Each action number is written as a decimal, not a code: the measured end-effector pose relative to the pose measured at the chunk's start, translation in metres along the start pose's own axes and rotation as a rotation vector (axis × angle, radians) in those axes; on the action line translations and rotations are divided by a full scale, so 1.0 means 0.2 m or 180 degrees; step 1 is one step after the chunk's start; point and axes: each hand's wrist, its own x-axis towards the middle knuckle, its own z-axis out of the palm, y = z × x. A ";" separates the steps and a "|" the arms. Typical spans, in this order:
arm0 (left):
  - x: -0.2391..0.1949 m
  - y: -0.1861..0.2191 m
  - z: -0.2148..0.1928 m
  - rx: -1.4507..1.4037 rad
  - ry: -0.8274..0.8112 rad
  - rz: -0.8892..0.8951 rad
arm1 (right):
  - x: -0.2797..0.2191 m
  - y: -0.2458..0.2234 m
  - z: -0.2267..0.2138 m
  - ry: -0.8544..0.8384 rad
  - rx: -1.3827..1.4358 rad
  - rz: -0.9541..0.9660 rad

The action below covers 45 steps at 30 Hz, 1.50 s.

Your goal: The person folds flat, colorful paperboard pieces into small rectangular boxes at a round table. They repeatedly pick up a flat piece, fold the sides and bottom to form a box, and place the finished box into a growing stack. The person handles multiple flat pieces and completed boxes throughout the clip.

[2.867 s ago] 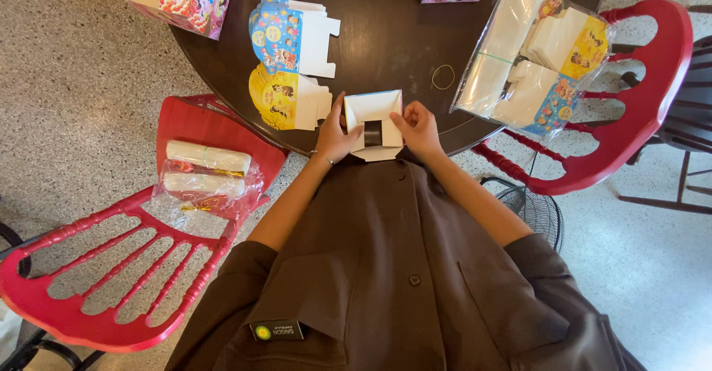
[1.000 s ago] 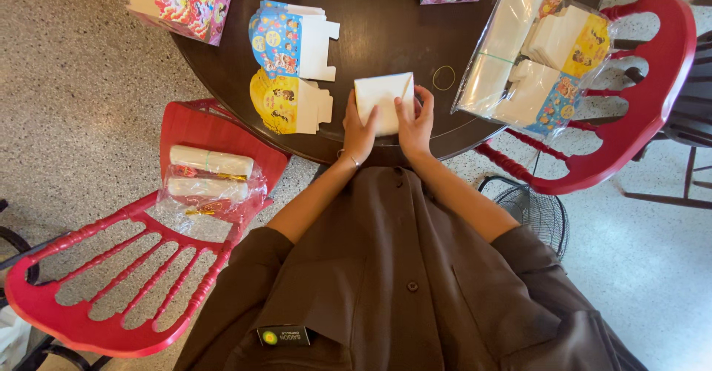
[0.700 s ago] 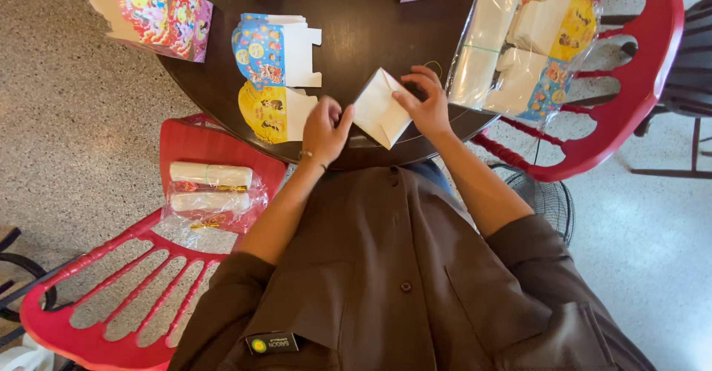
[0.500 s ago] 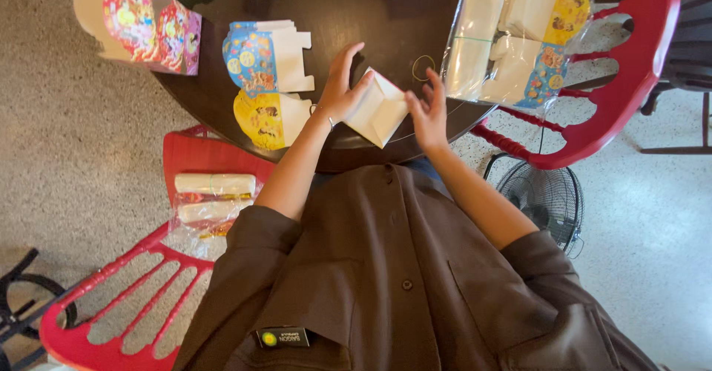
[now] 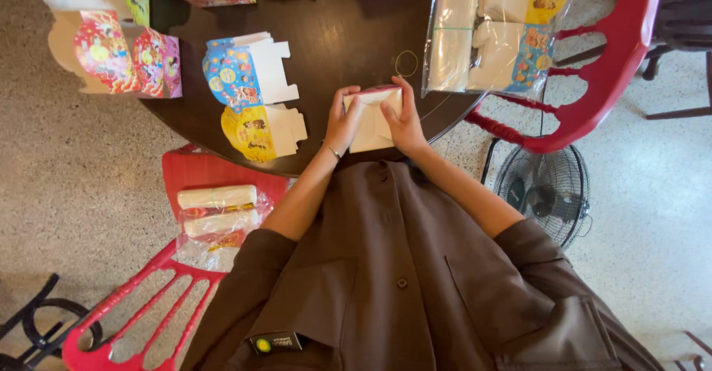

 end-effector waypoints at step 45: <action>-0.16 0.41 0.06 0.0096 0.0984 0.0764 | 0.11 -0.32 -0.07 -0.0588 0.0214 0.0544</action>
